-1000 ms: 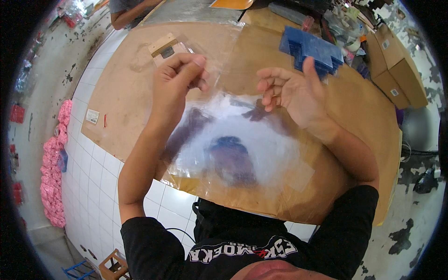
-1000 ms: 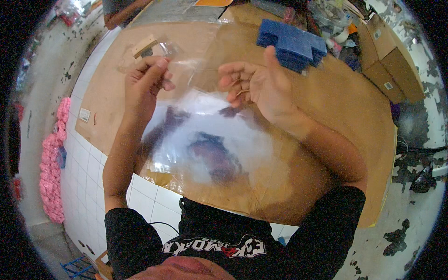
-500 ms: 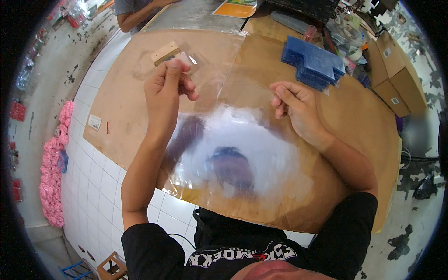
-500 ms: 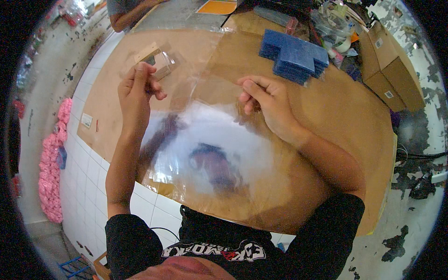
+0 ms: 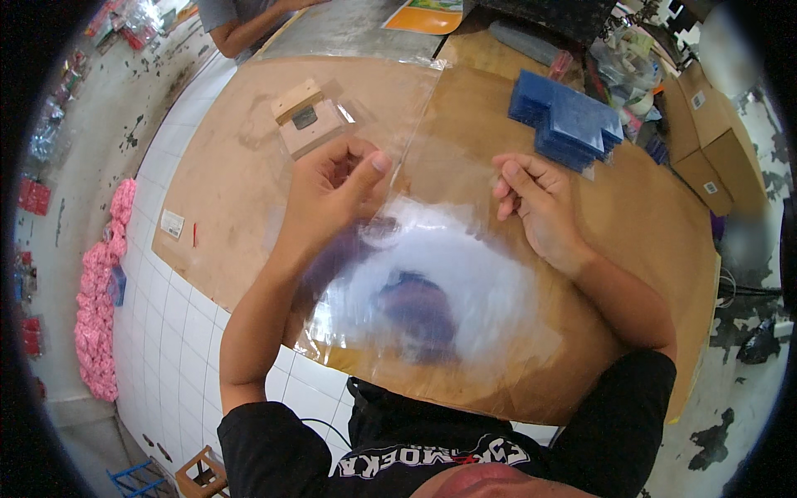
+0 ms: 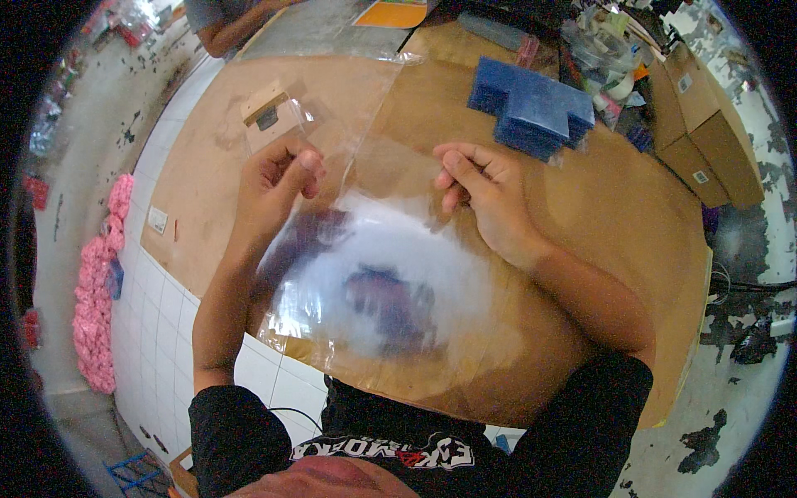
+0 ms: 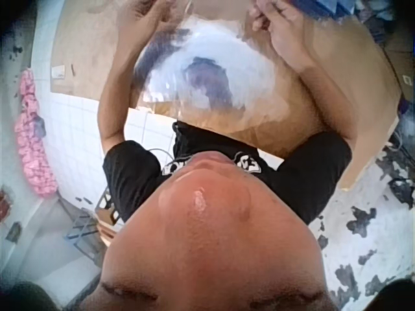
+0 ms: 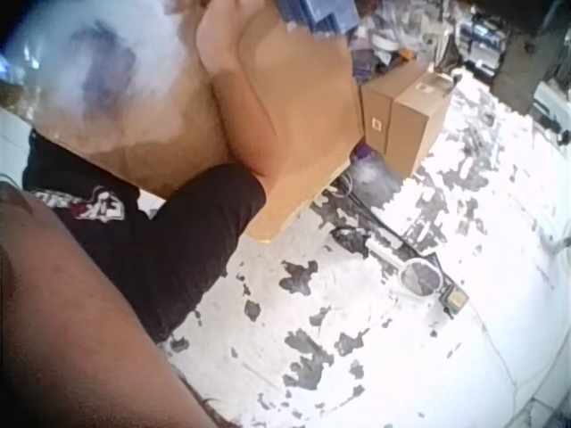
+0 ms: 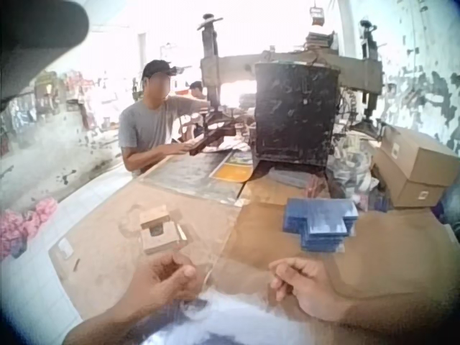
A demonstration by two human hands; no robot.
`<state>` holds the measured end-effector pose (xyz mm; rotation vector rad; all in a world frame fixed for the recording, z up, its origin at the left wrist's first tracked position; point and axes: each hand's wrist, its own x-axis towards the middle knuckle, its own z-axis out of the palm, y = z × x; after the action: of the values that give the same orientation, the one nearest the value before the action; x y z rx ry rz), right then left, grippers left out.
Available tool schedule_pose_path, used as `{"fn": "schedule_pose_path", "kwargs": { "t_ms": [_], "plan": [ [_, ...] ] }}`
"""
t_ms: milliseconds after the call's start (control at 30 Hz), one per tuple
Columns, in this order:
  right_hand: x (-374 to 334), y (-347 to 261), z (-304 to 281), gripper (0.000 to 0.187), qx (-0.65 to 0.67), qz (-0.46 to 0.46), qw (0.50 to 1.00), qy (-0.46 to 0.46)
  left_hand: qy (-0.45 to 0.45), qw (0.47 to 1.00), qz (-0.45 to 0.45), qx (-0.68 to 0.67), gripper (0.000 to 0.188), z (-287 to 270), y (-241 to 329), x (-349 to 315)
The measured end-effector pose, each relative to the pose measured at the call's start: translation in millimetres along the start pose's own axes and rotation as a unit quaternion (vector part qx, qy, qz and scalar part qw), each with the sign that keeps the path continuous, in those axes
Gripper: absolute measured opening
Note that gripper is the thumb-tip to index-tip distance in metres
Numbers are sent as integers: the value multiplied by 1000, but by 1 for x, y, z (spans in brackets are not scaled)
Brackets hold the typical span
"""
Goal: The person peels individual clear plastic sheets from a stack, separates them, and places them onto a large plastic base on a table.
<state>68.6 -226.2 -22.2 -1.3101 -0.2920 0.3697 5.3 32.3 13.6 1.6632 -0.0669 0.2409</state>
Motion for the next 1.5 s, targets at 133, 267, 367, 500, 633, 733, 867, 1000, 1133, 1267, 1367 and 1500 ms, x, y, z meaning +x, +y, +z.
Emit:
{"fn": "schedule_pose_path", "kwargs": {
  "t_ms": [133,267,367,500,633,733,867,1000,1133,1267,1367,1500],
  "plan": [
    [0,0,-2,25,10,7,1000,0,-21,998,-32,51,21,5,0,-3],
    [1,-1,-2,24,4,6,1000,-3,-21,999,-32,-3,23,6,2,-2],
    [1,-3,-1,24,9,4,1000,-9,-20,999,-39,-24,23,5,4,-1],
    [0,-3,0,24,13,13,1000,-6,-29,998,-54,-29,24,4,7,-1],
    [0,-4,0,23,9,16,1000,-8,-38,996,-62,-59,22,2,6,0],
    [-1,-4,0,23,14,16,1000,-11,-37,995,-62,-68,21,1,8,-1],
    [-1,-6,2,23,10,18,1000,-3,-32,995,-64,-71,21,1,7,-1],
    [0,-4,0,23,17,11,1000,-7,-27,996,-62,-59,21,2,7,0],
    [-1,-5,1,23,22,15,1000,-8,-26,996,-68,-56,20,2,8,0],
    [-1,-6,2,23,27,8,1000,-8,-26,997,-66,-43,19,0,4,0],
    [-1,-6,1,23,33,13,999,-8,-26,997,-67,-41,18,0,4,0],
    [-1,-6,1,23,48,12,999,-7,-21,997,-67,-39,18,2,6,0]
  ]
}}
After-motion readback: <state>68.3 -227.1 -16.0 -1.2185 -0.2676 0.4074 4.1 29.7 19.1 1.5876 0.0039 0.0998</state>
